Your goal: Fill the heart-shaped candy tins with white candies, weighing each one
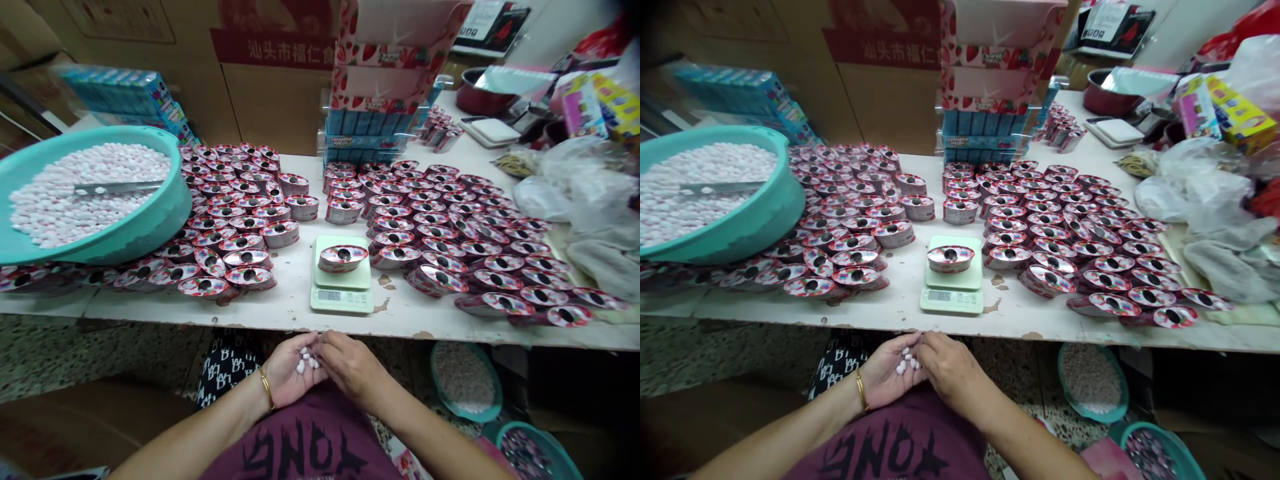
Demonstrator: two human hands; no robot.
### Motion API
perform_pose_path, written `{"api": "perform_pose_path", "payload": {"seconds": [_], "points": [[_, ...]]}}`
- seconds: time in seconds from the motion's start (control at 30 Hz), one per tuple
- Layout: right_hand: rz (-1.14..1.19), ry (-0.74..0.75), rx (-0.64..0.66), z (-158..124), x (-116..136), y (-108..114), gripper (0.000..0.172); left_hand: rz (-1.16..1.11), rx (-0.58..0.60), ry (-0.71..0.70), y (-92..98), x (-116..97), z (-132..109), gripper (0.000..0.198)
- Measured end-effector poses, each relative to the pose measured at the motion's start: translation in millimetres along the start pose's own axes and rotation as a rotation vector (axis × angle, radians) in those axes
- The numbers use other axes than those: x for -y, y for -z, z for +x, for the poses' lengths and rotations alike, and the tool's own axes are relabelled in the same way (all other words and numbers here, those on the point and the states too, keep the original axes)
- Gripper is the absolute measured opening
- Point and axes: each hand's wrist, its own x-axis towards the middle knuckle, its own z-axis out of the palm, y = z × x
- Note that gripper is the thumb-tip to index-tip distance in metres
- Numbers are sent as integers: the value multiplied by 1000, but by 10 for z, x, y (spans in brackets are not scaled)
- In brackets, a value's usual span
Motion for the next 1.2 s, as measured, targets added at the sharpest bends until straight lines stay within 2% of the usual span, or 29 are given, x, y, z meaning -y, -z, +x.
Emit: {"api": "perform_pose_path", "payload": {"seconds": [0.17,0.27,0.37,0.43,0.47,0.53,0.63,0.73,0.87,0.93,1.0,1.03,1.1,1.2], "points": [[10,-1,11,1,-1,20,21,30,-27,-29,14,-1,11,15],[-11,35,12,54,17,123,24,27,-72,-83,41,-4,27,13],[-169,43,-175,185,-49,353,28,42,-118,-140,54,-7,25,13],[-353,-40,-307,324,-175,548,36,98,-138,-149,56,-14,3,18],[-440,-96,-335,404,-258,642,39,128,-144,-152,58,-21,-15,21],[-539,-183,-302,575,-434,795,42,158,-154,-181,72,-44,-59,22],[-527,-202,-228,840,-600,896,37,133,-167,-234,123,-95,-128,19],[-490,-154,-225,1155,-555,816,36,90,-176,-256,180,-150,-181,19],[-424,-75,-190,1643,-360,513,37,113,-177,-263,203,-219,-271,24],[-366,-37,-209,1772,-299,374,38,150,-180,-284,217,-254,-354,26],[-313,-3,-287,1692,-266,282,37,187,-197,-317,273,-286,-462,26],[-288,10,-338,1554,-252,246,35,204,-215,-334,323,-300,-519,26],[-226,2,-421,1100,-209,164,29,221,-258,-355,467,-327,-619,28],[-182,-77,-512,193,-67,-34,21,289,-317,-356,732,-373,-683,35]]}}
